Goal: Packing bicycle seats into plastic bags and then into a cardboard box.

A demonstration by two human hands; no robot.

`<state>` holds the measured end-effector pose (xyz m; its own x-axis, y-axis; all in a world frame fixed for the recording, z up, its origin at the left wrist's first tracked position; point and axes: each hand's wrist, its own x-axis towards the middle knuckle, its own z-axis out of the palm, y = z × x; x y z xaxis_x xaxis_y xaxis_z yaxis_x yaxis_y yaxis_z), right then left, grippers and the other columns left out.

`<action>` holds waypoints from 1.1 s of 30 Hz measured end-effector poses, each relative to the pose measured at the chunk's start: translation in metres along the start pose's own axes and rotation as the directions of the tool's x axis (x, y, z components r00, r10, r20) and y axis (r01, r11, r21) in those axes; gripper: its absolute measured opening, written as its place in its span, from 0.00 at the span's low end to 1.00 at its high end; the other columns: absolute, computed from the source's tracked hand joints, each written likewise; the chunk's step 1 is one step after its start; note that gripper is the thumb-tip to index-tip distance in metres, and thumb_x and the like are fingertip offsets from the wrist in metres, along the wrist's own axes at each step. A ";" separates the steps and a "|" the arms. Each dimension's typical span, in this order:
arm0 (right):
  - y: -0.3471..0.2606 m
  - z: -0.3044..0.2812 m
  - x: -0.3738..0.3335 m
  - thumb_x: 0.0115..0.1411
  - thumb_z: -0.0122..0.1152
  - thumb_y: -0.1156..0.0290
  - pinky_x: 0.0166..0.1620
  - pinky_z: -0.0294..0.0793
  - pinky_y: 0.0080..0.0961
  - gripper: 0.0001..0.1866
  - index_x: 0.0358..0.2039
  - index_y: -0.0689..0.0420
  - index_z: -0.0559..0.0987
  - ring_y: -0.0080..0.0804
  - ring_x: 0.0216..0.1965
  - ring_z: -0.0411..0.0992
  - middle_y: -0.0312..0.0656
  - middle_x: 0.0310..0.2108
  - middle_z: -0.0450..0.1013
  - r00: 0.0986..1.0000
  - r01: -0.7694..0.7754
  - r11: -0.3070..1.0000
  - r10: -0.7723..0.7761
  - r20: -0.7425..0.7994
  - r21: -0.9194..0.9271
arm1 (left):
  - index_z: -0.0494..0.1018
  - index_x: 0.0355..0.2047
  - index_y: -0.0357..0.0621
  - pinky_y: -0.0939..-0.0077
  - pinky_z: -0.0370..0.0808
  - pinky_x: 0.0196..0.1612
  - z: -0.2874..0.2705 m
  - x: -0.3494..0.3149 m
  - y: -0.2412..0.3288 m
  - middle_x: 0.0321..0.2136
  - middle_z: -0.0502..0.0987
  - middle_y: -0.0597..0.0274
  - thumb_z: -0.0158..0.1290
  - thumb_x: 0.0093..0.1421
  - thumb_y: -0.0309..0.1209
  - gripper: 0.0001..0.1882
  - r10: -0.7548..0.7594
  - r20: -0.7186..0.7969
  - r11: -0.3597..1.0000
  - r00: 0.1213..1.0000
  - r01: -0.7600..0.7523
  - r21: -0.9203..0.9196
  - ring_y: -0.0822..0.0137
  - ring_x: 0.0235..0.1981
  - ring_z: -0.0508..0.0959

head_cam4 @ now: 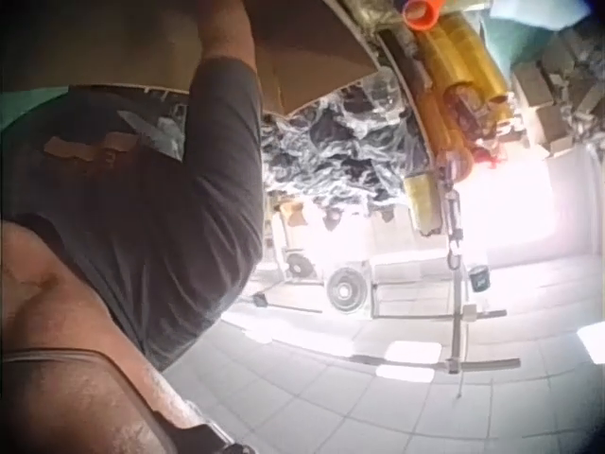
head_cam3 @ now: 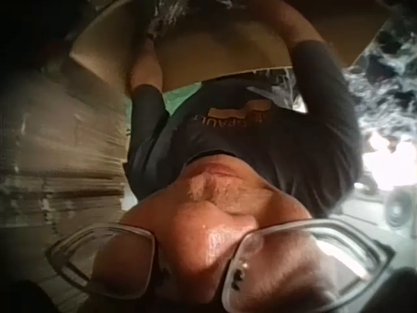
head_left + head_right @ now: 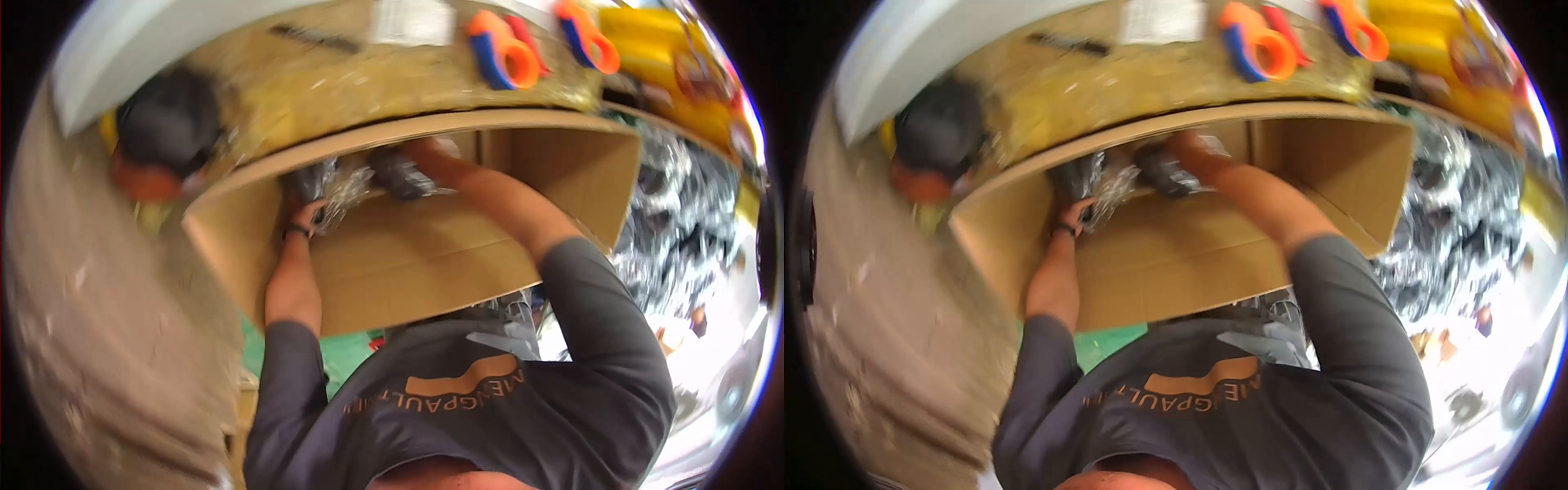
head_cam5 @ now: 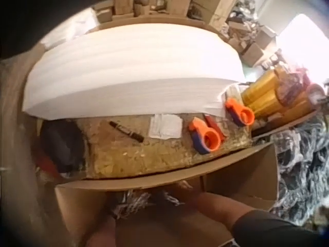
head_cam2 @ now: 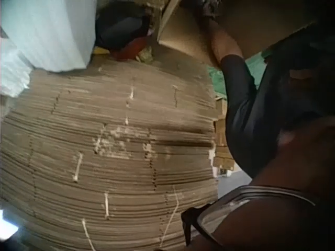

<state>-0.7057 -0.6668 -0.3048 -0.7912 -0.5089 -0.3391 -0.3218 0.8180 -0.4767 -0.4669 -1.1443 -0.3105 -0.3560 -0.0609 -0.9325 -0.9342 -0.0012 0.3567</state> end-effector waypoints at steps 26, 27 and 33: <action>0.169 -0.519 -0.309 0.41 0.84 0.53 0.64 0.71 0.47 0.59 0.71 0.60 0.65 0.59 0.60 0.70 0.61 0.57 0.71 0.623 -0.241 0.971 0.159 -0.766 0.005 | 0.76 0.59 0.36 0.78 0.81 0.43 0.733 -0.467 0.334 0.43 0.86 0.58 0.59 0.69 0.24 0.19 0.756 0.445 0.543 0.480 -0.840 -0.018 0.74 0.41 0.84; 0.173 -0.526 -0.310 0.41 0.83 0.54 0.63 0.72 0.48 0.56 0.69 0.60 0.67 0.60 0.60 0.70 0.60 0.56 0.71 0.631 -0.255 0.954 0.286 -0.722 0.156 | 0.76 0.59 0.36 0.78 0.81 0.43 0.739 -0.455 0.331 0.44 0.86 0.58 0.59 0.68 0.23 0.19 0.768 0.393 0.550 0.506 -0.835 0.001 0.73 0.41 0.84; 0.170 -0.606 -0.444 0.41 0.82 0.57 0.67 0.68 0.43 0.52 0.66 0.63 0.70 0.54 0.65 0.69 0.57 0.60 0.71 0.727 0.096 0.712 0.427 -0.538 0.695 | 0.67 0.67 0.33 0.59 0.70 0.66 0.756 -0.499 0.382 0.60 0.75 0.43 0.72 0.56 0.30 0.41 0.971 0.129 0.102 0.203 -0.834 0.542 0.50 0.62 0.75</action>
<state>-0.7241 -0.1393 0.2561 -0.9922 0.1236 -0.0140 0.0565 0.3476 -0.9359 -0.6630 -0.3594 0.2485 -0.9820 0.1153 0.1497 0.1890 0.5916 0.7838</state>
